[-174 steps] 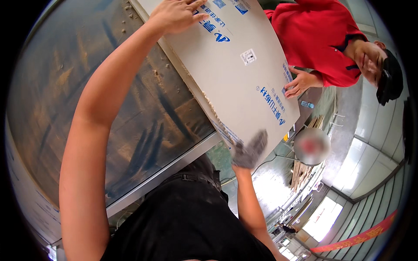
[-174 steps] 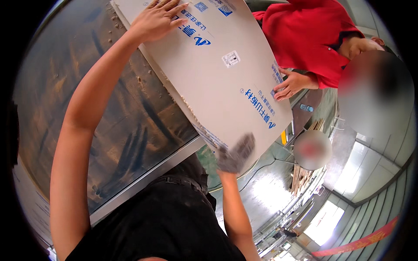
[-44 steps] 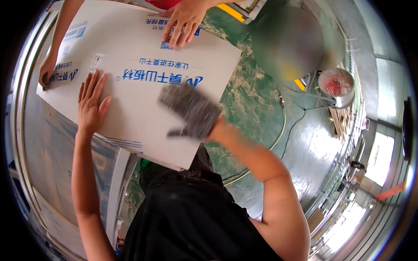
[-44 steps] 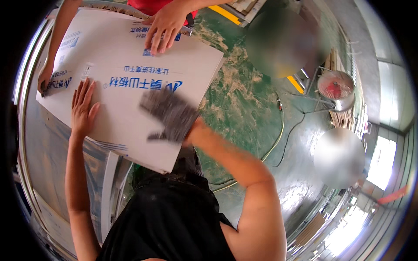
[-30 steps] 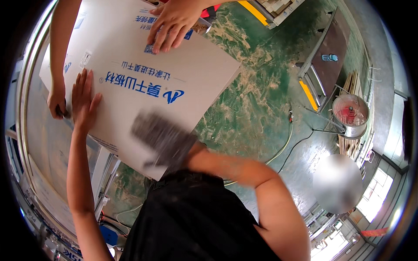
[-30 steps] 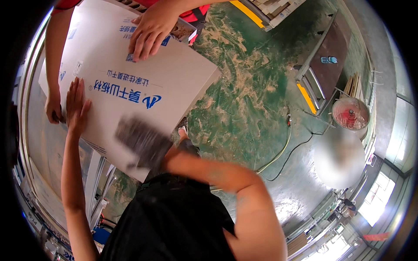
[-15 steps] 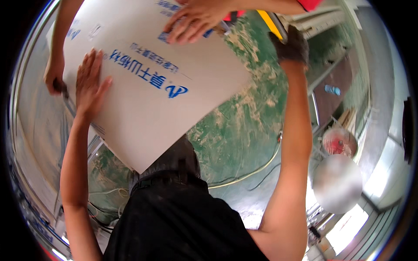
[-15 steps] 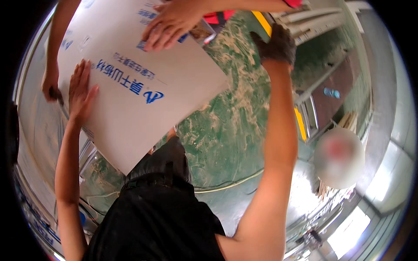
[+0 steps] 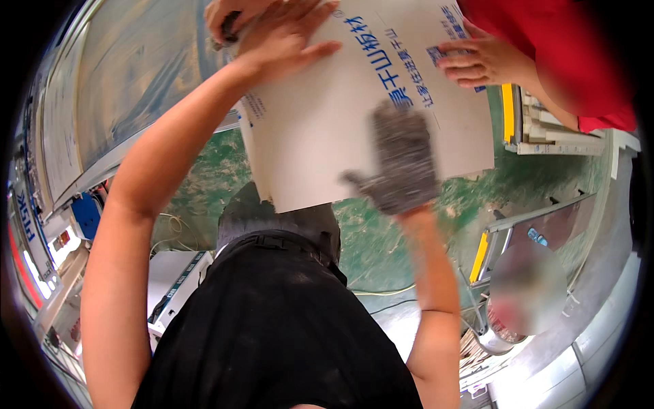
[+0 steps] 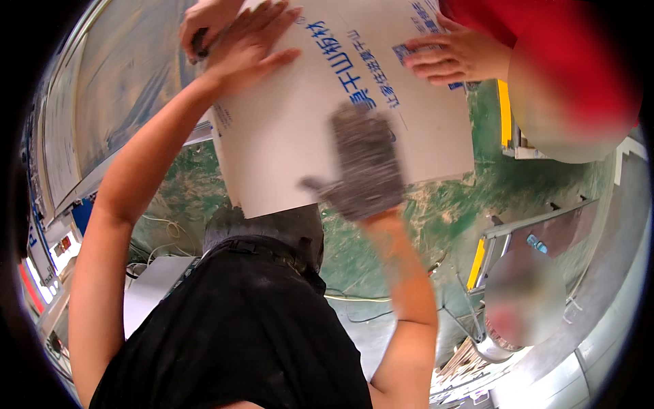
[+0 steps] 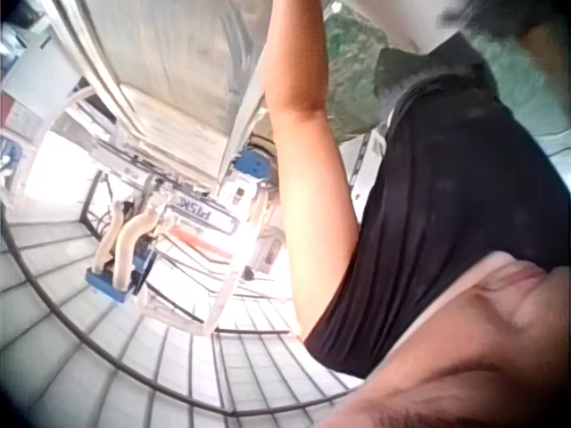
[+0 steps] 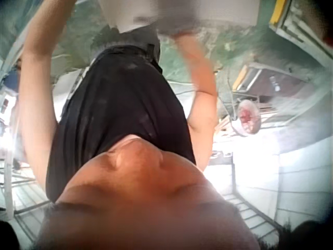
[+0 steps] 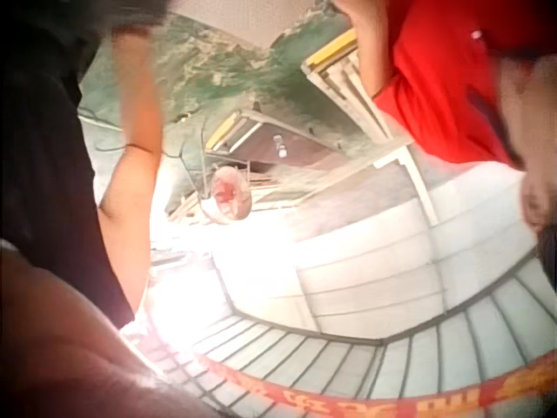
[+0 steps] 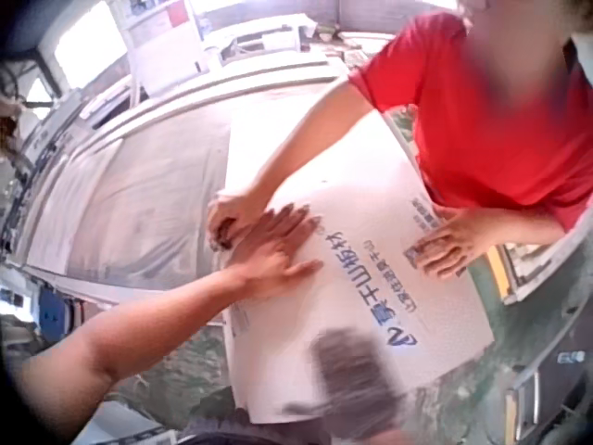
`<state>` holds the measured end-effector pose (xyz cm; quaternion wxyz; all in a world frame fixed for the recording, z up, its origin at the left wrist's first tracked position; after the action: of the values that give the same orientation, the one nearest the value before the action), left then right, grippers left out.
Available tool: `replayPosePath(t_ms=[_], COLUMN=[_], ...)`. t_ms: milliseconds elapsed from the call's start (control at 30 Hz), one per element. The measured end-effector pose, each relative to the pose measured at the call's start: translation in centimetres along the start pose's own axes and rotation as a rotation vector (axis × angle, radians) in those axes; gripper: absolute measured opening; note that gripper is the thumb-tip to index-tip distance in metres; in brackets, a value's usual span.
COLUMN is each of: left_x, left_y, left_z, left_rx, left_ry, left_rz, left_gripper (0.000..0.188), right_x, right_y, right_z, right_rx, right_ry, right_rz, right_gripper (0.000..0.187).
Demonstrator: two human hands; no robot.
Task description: The person aligns wooden panels on a processing machine with another worker and then carries a panel to a storage stack.
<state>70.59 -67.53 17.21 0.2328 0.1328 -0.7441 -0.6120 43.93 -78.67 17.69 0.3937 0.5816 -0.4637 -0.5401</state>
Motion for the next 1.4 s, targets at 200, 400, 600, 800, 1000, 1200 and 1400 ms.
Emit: replayPosePath(t_ms=[200,400,600,800,1000,1200,1400], left_x=[-0.4,-3.9,-11.9,-1.2,15.2,27.1,30.7], left_y=[0.0,5.3,0.1,-4.1,-7.0,-14.5,-17.4], left_z=[0.4,11.3,40.8,68.7,74.1,61.3,55.7], left_rx=[0.312,0.509,0.784,0.771,0.538,0.058,0.060], left_ry=[-0.110,0.107,0.917,1.528,2.011,1.785,1.719], left_rz=[0.002,0.889,1.212,1.246,0.876,0.880,0.996], left_gripper=[0.062,0.057,0.054,0.054,0.055,0.051,0.048], right_x=[-27.2,-22.6,-7.9,-7.5,-9.0,-11.4,-9.6], right_y=[-10.4,-0.7,-0.1,-2.0,-0.9,0.5,3.1], right_z=[-2.3,-3.0,-9.2,-16.6,-10.4,1.2,-15.7], right_rx=[-0.195,-0.404,0.174,0.087,-0.135,-0.884,-0.058], right_ry=[0.544,0.595,0.527,0.669,0.906,1.108,0.944], right_rz=[-0.771,-0.700,-0.131,0.029,-0.149,-0.599,-0.302], right_gripper=[0.090,0.079,0.069,0.067,0.072,0.056,0.054])
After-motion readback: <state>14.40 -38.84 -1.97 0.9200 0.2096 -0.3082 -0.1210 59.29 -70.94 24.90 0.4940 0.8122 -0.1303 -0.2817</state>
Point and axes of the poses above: each hand's wrist, its own z-axis away from the middle knuckle, its own y-axis out of the back of the hand, x = y × z, the point moved 2 cm from there along -z, towards the middle knuckle, and after that the axes turned 8 degrees about x, right-handed, at the moved point
